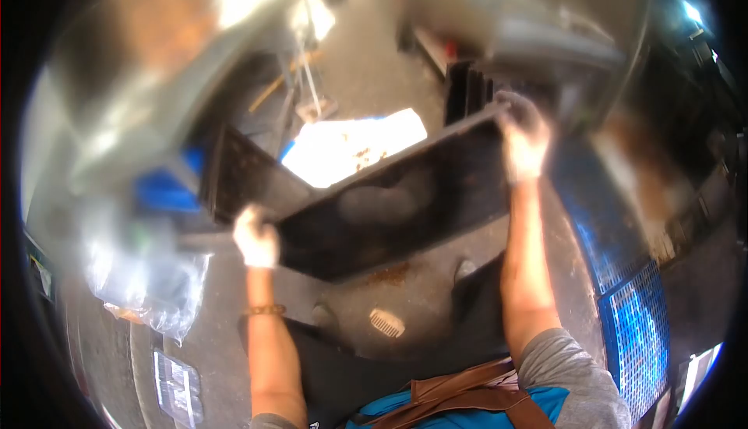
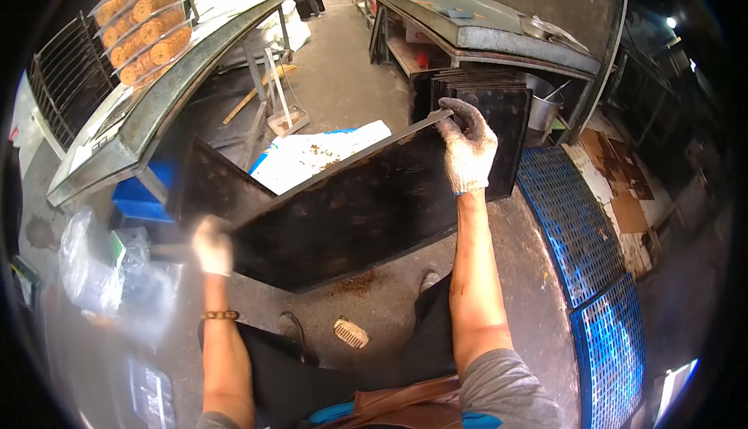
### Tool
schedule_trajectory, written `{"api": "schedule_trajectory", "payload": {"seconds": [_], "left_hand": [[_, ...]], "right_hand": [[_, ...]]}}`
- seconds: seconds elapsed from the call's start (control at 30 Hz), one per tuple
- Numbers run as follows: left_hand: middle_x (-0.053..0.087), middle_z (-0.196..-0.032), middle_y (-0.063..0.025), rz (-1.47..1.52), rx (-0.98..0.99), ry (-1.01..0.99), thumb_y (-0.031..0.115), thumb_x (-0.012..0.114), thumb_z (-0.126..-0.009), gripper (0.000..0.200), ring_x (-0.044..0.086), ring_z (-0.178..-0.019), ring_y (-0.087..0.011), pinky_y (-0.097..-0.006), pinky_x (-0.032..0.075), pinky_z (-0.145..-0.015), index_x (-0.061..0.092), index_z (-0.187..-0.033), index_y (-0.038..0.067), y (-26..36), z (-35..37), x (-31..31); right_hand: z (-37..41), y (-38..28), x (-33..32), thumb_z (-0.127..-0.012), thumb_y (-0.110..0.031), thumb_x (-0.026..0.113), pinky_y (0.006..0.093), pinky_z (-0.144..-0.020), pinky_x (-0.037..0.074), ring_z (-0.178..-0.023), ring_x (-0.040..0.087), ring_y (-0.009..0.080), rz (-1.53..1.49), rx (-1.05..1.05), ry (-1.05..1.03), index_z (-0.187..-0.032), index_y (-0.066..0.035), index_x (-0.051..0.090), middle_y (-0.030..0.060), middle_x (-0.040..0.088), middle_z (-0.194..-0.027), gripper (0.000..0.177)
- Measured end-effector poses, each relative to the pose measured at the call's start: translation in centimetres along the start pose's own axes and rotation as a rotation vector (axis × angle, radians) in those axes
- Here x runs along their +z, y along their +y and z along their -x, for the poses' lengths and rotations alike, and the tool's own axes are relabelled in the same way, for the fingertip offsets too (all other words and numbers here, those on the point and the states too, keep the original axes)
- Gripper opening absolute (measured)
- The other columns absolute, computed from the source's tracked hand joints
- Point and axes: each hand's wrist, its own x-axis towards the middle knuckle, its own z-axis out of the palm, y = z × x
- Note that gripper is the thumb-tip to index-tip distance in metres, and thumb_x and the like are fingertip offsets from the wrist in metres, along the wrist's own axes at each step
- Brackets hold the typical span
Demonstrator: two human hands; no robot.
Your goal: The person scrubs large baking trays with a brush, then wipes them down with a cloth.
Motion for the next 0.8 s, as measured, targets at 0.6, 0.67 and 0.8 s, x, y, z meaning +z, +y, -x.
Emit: {"api": "schedule_trajectory", "payload": {"seconds": [0.6,0.67,0.8], "left_hand": [[0.065,-0.072,-0.0146,0.432,-0.243,0.027,0.006,0.064,-0.094,0.014,0.061,-0.065,-0.0141,-0.0310,0.051,-0.064,0.069,-0.104,-0.002,15.0,-0.9,7.7],[0.066,-0.072,-0.0130,0.439,-0.293,0.015,0.006,0.065,-0.094,0.013,0.060,-0.065,-0.0128,-0.0303,0.051,-0.064,0.069,-0.103,-0.002,15.0,-1.4,7.3],[0.067,-0.073,-0.0146,0.432,-0.302,0.106,0.006,0.068,-0.090,0.013,0.064,-0.065,-0.0204,-0.0327,0.053,-0.065,0.071,-0.100,-0.002,13.8,-2.7,5.5]], "right_hand": [[7.7,-1.5,12.7,-0.075,0.004,0.068,0.0436,-0.077,0.053,-0.086,0.067,0.0359,0.300,-0.582,-0.559,-0.111,-0.003,0.066,0.0145,0.068,-0.093,0.037],[6.8,-0.7,12.1,-0.073,0.004,0.068,0.0421,-0.071,0.053,-0.079,0.066,0.0346,0.371,-0.631,-0.540,-0.106,-0.005,0.068,0.0133,0.068,-0.087,0.034],[5.8,3.2,10.2,-0.072,0.002,0.068,0.0422,-0.067,0.053,-0.076,0.066,0.0339,0.521,-0.686,-0.503,-0.095,-0.007,0.068,0.0125,0.066,-0.082,0.025]]}}
